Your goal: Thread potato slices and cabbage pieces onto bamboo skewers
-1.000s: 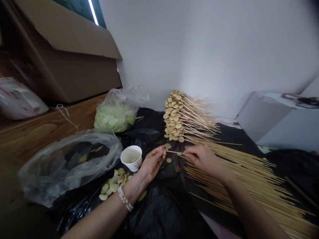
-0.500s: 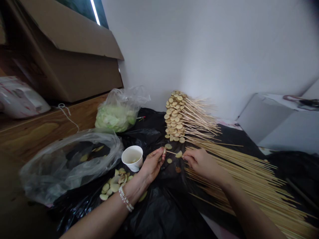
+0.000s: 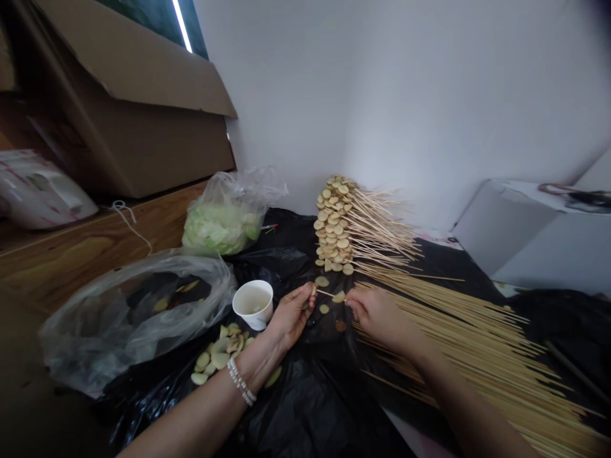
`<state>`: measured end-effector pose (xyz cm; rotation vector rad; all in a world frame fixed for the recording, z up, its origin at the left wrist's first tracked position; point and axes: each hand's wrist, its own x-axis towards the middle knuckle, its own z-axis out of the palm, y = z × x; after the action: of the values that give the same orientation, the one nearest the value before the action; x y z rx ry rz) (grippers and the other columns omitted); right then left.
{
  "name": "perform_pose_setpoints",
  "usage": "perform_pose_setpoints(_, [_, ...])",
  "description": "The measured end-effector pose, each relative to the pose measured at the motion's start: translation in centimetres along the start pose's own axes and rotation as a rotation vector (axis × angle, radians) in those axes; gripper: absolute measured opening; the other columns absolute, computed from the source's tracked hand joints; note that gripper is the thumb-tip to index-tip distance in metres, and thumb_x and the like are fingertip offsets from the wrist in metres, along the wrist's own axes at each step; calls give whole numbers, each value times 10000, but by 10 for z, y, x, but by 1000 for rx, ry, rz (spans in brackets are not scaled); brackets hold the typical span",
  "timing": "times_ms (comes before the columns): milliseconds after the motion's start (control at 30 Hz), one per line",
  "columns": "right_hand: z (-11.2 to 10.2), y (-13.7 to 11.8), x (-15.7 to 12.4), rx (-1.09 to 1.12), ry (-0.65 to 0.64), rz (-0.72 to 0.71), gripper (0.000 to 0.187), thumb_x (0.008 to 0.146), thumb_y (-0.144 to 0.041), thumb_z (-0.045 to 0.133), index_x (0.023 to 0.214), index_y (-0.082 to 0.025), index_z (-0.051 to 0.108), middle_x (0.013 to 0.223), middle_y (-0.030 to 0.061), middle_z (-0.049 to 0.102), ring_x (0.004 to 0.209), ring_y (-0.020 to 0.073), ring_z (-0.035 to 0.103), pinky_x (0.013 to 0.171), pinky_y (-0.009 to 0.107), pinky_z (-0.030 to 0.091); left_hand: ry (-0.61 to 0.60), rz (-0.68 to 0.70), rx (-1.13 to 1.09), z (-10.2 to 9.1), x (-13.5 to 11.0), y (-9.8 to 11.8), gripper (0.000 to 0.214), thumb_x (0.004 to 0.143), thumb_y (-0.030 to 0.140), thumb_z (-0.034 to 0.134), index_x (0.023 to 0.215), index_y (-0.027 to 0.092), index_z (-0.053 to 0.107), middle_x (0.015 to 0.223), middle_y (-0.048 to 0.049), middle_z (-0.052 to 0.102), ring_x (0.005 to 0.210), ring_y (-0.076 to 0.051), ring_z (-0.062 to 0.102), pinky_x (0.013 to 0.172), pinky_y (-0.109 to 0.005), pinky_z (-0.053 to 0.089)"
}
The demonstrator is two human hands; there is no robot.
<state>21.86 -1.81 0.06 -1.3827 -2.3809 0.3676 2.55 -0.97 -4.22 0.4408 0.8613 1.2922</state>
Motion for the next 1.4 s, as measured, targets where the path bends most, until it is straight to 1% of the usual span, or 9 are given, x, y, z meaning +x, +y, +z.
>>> perform_pose_setpoints(167, [4, 2, 3, 5, 32, -9, 274, 904, -177, 416, 717, -193, 616, 697, 24, 652, 646, 143, 558, 621, 242, 324, 3, -5, -2, 1, -1, 1, 58, 738, 130, 738, 739, 88, 698, 694, -13, 630, 583, -33, 532, 577, -117, 452])
perform_pose_setpoints(333, [9, 3, 3, -5, 55, -6, 265, 905, -162, 409, 721, -184, 599, 705, 24, 642, 664, 139, 561, 624, 240, 312, 7, -7, 6, 1, -1, 1, 80, 721, 144, 758, 735, 92, 698, 694, -8, 624, 589, -34, 523, 576, -117, 448])
perform_pose_setpoints(533, [11, 1, 3, 20, 8, 13, 254, 903, -174, 431, 696, -185, 577, 673, 18, 630, 628, 133, 547, 598, 241, 296, -1, -6, 18, -1, 0, 0, 121, 688, 167, 788, 745, 99, 707, 701, -5, 626, 599, -34, 521, 584, -119, 447])
perform_pose_setpoints(633, [13, 1, 3, -15, 34, 8, 255, 909, -179, 421, 706, -188, 576, 699, 27, 641, 661, 140, 561, 611, 243, 296, -10, -5, 17, -2, 1, -1, 161, 658, 181, 810, 749, 93, 711, 693, -5, 627, 596, -33, 521, 585, -121, 447])
perform_pose_setpoints(833, [19, -3, 2, -163, 58, 13, 226, 905, -135, 394, 818, -175, 599, 761, 67, 668, 690, 164, 575, 601, 270, 270, -13, 9, 12, -2, 2, -1, 222, 599, 207, 847, 733, 89, 715, 682, -4, 624, 591, -34, 517, 580, -120, 448])
perform_pose_setpoints(1067, [19, 0, 2, 7, 7, 26, 234, 897, -159, 439, 703, -182, 569, 678, 22, 639, 620, 128, 543, 590, 243, 287, -38, 9, 61, -4, 2, -3, 277, 564, 246, 865, 752, 100, 724, 711, -9, 632, 606, -38, 522, 577, -118, 450])
perform_pose_setpoints(1233, [22, -3, 2, -92, 70, 16, 214, 901, -135, 410, 778, -181, 579, 768, 49, 658, 704, 151, 572, 624, 255, 299, -33, 8, 56, -5, 3, -4, 309, 536, 265, 876, 750, 101, 726, 700, -3, 628, 601, -32, 518, 577, -114, 446])
perform_pose_setpoints(1300, [23, -5, 2, -114, 69, 6, 208, 898, -119, 403, 810, -177, 582, 798, 60, 661, 733, 157, 578, 636, 257, 303, -30, 8, 52, -5, 3, -3, 309, 530, 262, 878, 745, 101, 726, 699, -5, 629, 601, -32, 520, 581, -115, 448])
perform_pose_setpoints(1400, [24, -5, 1, -82, 46, 24, 195, 897, -130, 417, 794, -177, 576, 767, 52, 658, 701, 152, 573, 628, 256, 301, -33, 9, 57, -4, 2, -3, 318, 519, 264, 882, 739, 97, 724, 692, -5, 628, 594, -31, 517, 577, -116, 445])
